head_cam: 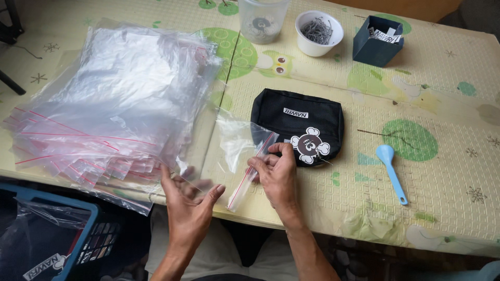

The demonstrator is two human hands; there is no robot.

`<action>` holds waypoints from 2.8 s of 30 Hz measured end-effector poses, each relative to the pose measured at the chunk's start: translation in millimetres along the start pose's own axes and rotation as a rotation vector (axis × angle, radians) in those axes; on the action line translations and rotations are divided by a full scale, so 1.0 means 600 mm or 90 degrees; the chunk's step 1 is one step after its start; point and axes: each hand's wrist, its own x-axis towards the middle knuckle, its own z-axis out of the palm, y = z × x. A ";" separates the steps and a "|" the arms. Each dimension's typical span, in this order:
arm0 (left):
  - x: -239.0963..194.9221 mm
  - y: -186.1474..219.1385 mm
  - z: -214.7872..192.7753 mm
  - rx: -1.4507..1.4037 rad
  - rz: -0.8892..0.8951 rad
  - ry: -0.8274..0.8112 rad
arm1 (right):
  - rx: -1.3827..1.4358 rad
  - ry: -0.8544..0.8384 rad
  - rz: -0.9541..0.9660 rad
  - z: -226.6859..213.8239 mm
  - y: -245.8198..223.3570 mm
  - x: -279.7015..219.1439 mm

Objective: The person cleans a black bag with a blue brush, then attaches a chain and a bear-shaped charm to the zipper. They also place a sticker on the bag and put it into a plastic bag.

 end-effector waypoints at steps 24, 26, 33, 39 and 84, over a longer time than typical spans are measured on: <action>0.058 -0.046 0.049 0.377 0.530 -0.084 | -0.213 -0.008 -0.087 0.000 0.014 -0.006; 0.053 -0.043 0.044 0.449 0.533 -0.118 | -0.207 0.001 -0.088 -0.005 0.023 0.000; 0.089 -0.075 0.042 0.513 0.547 -0.033 | -0.173 -0.002 -0.060 -0.016 -0.004 -0.015; 0.143 -0.093 0.082 0.510 0.598 0.000 | -0.558 0.296 -0.392 -0.193 -0.052 0.071; 0.326 -0.087 0.238 0.331 0.470 -0.263 | 0.001 0.099 -0.022 -0.344 -0.083 0.129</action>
